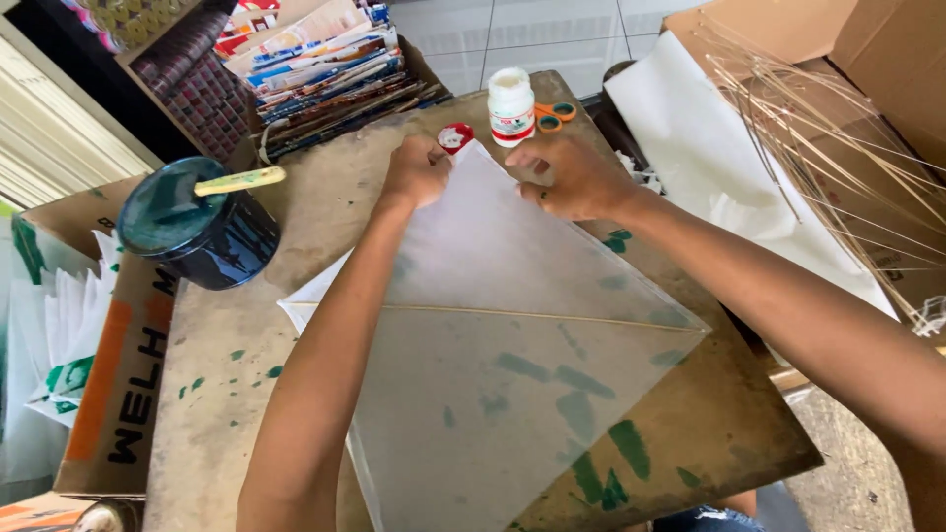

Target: Assembling a kite by applying glue to the edges of the paper and folding them over the bamboo frame.

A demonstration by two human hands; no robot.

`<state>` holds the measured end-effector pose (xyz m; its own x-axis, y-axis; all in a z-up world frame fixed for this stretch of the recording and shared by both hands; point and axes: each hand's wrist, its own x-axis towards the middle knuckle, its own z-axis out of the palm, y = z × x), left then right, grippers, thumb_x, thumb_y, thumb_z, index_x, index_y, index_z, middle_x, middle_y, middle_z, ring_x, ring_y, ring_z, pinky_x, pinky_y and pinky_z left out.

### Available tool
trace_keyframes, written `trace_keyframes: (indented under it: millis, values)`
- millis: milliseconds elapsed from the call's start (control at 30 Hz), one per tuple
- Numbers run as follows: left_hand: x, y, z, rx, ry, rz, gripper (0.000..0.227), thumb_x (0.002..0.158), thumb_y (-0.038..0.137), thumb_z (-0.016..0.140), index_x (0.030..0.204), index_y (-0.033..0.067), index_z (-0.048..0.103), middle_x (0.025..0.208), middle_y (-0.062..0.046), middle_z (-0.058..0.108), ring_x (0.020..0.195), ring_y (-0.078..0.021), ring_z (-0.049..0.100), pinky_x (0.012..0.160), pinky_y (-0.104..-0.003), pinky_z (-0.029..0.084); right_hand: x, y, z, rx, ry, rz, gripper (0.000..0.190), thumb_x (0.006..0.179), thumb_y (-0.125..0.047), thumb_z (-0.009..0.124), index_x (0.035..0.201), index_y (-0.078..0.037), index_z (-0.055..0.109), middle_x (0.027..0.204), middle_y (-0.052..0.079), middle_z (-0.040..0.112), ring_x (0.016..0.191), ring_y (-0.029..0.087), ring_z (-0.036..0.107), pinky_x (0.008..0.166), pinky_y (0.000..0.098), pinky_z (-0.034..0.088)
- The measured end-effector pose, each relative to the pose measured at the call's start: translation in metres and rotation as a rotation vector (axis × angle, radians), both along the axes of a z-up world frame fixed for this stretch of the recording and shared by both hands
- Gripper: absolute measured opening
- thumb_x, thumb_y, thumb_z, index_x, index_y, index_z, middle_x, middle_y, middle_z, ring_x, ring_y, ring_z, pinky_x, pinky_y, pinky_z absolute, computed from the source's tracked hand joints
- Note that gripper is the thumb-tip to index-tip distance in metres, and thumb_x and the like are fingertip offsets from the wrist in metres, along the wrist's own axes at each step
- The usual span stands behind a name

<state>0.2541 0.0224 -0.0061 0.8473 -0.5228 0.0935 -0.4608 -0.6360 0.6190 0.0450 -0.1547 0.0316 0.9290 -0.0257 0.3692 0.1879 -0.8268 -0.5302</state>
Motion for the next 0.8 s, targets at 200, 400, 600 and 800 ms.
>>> trace_keyframes:
  millis: [200,400,600,800]
  values:
    - [-0.036,0.045,0.048,-0.22,0.182,0.032,0.027,0.085,0.026,0.068,0.104,0.0105,0.079,0.096,-0.013,0.076,0.099,-0.026,0.072,0.085,-0.039,0.056,0.043,0.017,0.014,0.137,0.121,0.015,0.048,0.088,-0.022,0.079,0.135,-0.02,0.066,0.123,0.018,0.069,0.107,0.034,0.071,0.088,0.0463,0.058]
    - [0.021,0.103,-0.018,-0.329,0.174,0.219,0.033,0.08,0.028,0.061,0.102,0.0101,0.077,0.085,-0.013,0.071,0.091,-0.0259,0.073,0.078,-0.046,0.056,0.036,0.05,0.038,0.326,0.198,0.145,0.062,0.091,-0.022,0.075,0.147,-0.008,0.053,0.115,0.026,0.069,0.093,0.031,0.072,0.091,0.0473,0.057]
    - [-0.052,0.156,0.032,0.037,0.107,0.497,0.03,0.089,0.022,0.053,0.093,0.0018,0.074,0.108,-0.022,0.072,0.106,-0.0415,0.069,0.085,-0.046,0.056,0.011,0.054,0.061,0.08,0.426,0.014,0.04,0.096,-0.016,0.069,0.135,-0.019,0.062,0.12,0.006,0.072,0.111,0.017,0.07,0.099,0.0345,0.054]
    - [-0.067,0.158,0.019,0.61,-0.24,0.489,0.05,0.097,0.006,0.054,0.147,0.0024,0.047,0.128,-0.019,0.064,0.116,-0.0375,0.063,0.081,-0.052,0.06,-0.018,0.03,0.048,0.034,0.414,0.081,0.033,0.094,-0.011,0.07,0.127,-0.011,0.071,0.113,0.006,0.075,0.108,0.014,0.07,0.092,0.0301,0.056]
